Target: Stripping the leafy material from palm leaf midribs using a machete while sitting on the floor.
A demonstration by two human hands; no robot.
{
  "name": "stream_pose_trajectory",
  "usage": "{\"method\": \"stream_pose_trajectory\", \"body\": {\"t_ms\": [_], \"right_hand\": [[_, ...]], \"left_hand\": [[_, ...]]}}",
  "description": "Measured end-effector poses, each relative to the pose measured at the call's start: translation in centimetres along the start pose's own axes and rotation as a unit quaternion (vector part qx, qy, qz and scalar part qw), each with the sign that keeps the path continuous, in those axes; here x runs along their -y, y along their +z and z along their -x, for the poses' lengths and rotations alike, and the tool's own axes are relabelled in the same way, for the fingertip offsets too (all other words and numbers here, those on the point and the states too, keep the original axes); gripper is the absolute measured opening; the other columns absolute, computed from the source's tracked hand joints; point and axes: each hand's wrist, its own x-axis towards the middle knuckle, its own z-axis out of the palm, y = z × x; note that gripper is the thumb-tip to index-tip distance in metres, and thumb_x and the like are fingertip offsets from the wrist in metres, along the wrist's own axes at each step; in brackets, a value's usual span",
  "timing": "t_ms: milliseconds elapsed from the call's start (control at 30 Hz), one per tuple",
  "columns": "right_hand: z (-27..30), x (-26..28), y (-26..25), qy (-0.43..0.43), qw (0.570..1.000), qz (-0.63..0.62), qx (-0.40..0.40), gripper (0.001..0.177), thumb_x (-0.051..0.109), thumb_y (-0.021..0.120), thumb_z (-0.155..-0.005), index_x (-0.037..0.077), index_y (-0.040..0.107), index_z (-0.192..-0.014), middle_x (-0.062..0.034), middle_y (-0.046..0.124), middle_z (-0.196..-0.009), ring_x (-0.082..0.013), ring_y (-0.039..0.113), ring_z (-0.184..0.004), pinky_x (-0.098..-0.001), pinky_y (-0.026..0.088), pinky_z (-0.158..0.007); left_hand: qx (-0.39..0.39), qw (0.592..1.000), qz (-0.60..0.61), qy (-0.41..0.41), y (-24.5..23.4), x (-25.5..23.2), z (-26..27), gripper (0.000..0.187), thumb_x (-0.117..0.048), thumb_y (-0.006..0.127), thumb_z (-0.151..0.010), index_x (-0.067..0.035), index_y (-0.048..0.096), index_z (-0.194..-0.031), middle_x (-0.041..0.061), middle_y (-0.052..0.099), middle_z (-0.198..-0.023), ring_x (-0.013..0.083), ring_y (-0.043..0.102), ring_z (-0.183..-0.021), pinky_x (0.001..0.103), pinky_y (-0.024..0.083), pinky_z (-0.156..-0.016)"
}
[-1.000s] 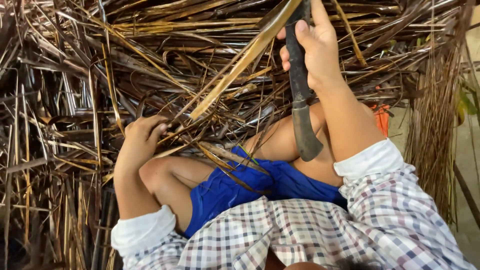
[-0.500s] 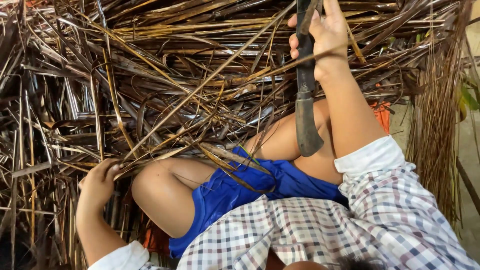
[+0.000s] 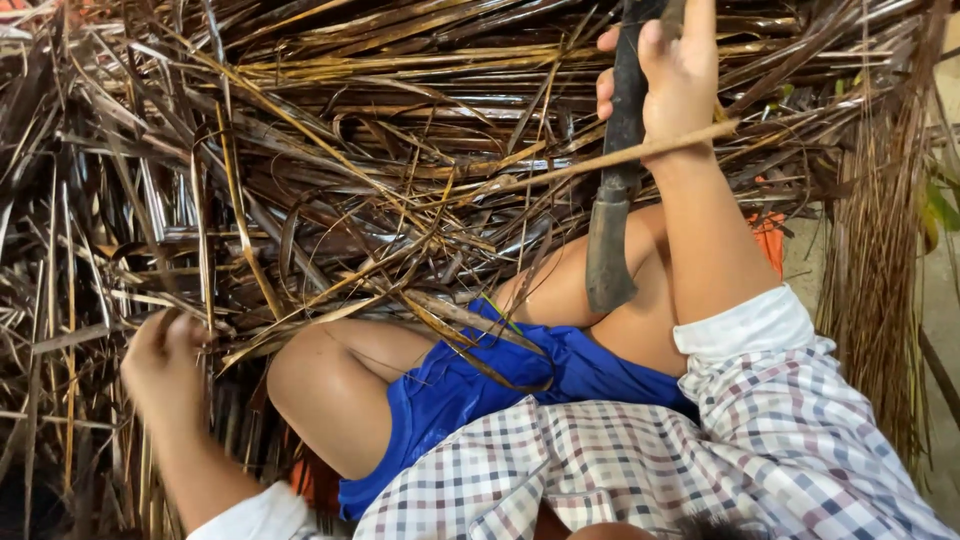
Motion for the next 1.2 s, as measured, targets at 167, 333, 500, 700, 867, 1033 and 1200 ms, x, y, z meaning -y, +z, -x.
{"method": "stream_pose_trajectory", "body": {"t_ms": [167,333,500,700,867,1033,1200], "right_hand": [[3.4,2.3,4.8,0.039,0.998,-0.054,0.005,0.094,0.039,0.070,-0.102,0.033,0.006,-0.171,-0.0213,0.066,-0.104,-0.0210,0.065,-0.055,-0.0296,0.053,-0.043],[6.9,3.7,8.6,0.136,0.959,-0.189,0.161,0.102,0.023,0.072,-0.098,0.033,-0.001,-0.169,-0.0294,0.068,-0.092,-0.0277,0.064,-0.047,-0.0349,0.055,-0.036],[8.8,2.6,10.4,0.232,0.902,-0.200,0.303,0.102,0.017,0.066,-0.101,0.037,-0.010,-0.166,-0.0352,0.068,-0.097,-0.0289,0.067,-0.053,-0.0354,0.062,-0.044],[9.4,1.4,10.6,0.278,0.861,-0.203,0.374,0.094,0.021,0.058,-0.106,0.037,-0.013,-0.165,-0.0316,0.069,-0.095,-0.0315,0.066,-0.052,-0.0378,0.059,-0.045],[10.1,0.6,9.9,0.302,0.862,-0.212,0.347,0.088,0.018,0.060,-0.106,0.036,-0.002,-0.167,-0.0319,0.067,-0.094,-0.0318,0.065,-0.052,-0.0406,0.059,-0.045],[10.0,-0.5,9.4,0.296,0.874,-0.176,0.343,0.084,0.018,0.059,-0.106,0.033,0.004,-0.168,-0.0327,0.068,-0.094,-0.0344,0.063,-0.052,-0.0400,0.060,-0.048],[10.0,-0.3,9.7,0.286,0.882,-0.139,0.348,0.081,0.020,0.057,-0.107,0.031,0.005,-0.168,-0.0330,0.067,-0.093,-0.0326,0.063,-0.053,-0.0379,0.060,-0.050]], "left_hand": [[0.019,0.968,0.231,0.101,6.1,-13.7,2.4,0.027,-0.017,0.061,-0.103,-0.012,0.074,-0.126,0.000,0.073,-0.083,0.0019,0.044,-0.052,0.018,0.031,-0.042],[0.054,0.885,0.342,0.311,11.6,-19.5,3.1,0.015,-0.021,0.066,-0.101,-0.012,0.078,-0.097,-0.004,0.068,-0.078,0.0057,0.055,-0.068,0.024,0.042,-0.060],[-0.011,0.833,0.360,0.420,15.3,-21.1,4.6,0.019,0.012,0.063,-0.089,-0.003,0.074,-0.092,0.003,0.063,-0.074,0.0129,0.056,-0.068,0.029,0.044,-0.063],[-0.101,0.770,0.378,0.504,18.5,-18.3,4.5,0.012,0.010,0.070,-0.095,0.000,0.072,-0.101,0.017,0.070,-0.105,0.0288,0.073,-0.085,0.037,0.059,-0.068],[-0.156,0.718,0.329,0.593,16.8,-18.7,4.6,0.016,0.012,0.051,-0.097,0.009,0.065,-0.091,0.018,0.057,-0.086,0.0338,0.052,-0.067,0.042,0.044,-0.060],[-0.152,0.697,0.305,0.631,15.2,-19.3,4.1,0.020,0.013,0.048,-0.096,0.007,0.057,-0.079,0.016,0.047,-0.074,0.0314,0.040,-0.059,0.040,0.033,-0.053],[-0.158,0.694,0.285,0.643,15.0,-19.1,3.8,0.025,0.013,0.046,-0.098,0.003,0.054,-0.076,0.014,0.044,-0.072,0.0275,0.035,-0.058,0.038,0.028,-0.053]]}}
